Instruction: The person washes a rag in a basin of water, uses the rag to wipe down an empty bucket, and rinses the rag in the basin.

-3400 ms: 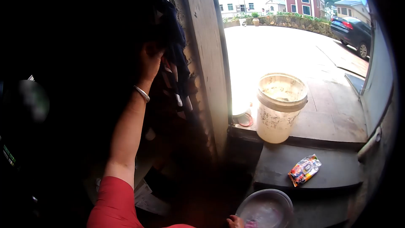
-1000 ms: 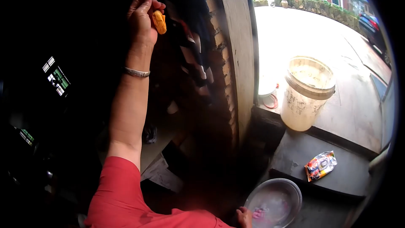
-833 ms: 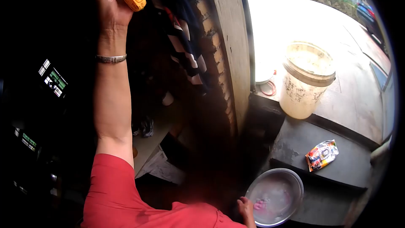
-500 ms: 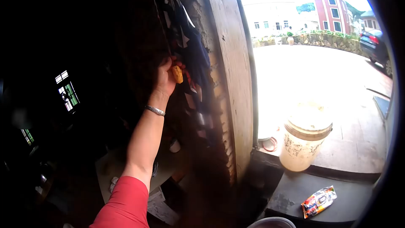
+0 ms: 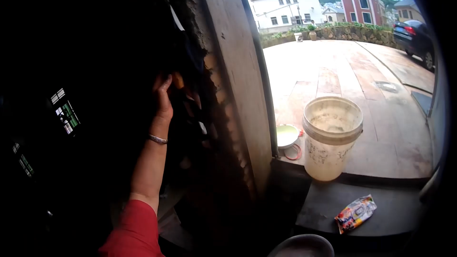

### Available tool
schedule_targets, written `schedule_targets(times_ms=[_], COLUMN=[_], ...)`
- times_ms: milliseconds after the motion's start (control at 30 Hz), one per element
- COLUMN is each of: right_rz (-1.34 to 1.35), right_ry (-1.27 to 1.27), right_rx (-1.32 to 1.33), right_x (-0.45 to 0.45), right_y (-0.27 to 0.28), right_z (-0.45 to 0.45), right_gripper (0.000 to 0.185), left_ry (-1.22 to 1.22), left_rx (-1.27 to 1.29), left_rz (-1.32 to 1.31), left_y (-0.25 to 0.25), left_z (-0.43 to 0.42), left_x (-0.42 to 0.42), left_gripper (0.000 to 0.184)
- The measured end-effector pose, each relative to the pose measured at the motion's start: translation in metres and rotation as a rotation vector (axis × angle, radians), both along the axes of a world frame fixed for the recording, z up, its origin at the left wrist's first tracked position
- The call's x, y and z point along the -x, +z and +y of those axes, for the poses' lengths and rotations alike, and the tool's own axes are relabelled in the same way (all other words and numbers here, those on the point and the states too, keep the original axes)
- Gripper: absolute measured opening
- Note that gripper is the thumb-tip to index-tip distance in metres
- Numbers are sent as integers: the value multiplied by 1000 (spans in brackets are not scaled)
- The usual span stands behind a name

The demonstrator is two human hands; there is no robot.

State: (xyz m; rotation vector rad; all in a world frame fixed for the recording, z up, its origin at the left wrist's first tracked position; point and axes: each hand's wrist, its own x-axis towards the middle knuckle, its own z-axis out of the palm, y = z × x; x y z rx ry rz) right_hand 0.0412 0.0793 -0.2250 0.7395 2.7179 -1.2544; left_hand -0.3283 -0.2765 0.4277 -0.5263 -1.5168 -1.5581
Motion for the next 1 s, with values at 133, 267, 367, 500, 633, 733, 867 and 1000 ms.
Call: schedule_targets(times_ms=[133, 267, 367, 500, 633, 733, 867, 1000], right_rz=[-309, -275, -424, -497, -431, -109, 428, 416], right_ry=[-367, -337, -438, -426, -584, -781, -817, -698], right_rx=[-407, -271, -257, -180, -241, 155, 829, 1053], right_x=[-60, -54, -56, -57, -62, -64, -51, -37], right_y=[-41, 11, 21, 23, -9, -49, 5, 117], right_z=[19, 38, 49, 39, 23, 8, 5, -8], right_gripper=[30, 47, 62, 73, 69, 49, 30, 20], left_ry=[264, -27, -434, -900, -911, -912, -859, -1187], left_rx=[9, 301, 274, 369, 378, 448, 452, -313], left_rz=[42, -179, -805, -1627, -2123, -2231, -2297, -2187], left_y=[-48, -177, -303, -446, -536, -578, -584, -626], left_z=[19, 65, 128, 188, 230, 257, 289, 295], left_x=[-45, -80, -127, -214, -282, -318, -322, -309], left_gripper=[31, 21, 21, 23, 48, 63, 64, 49])
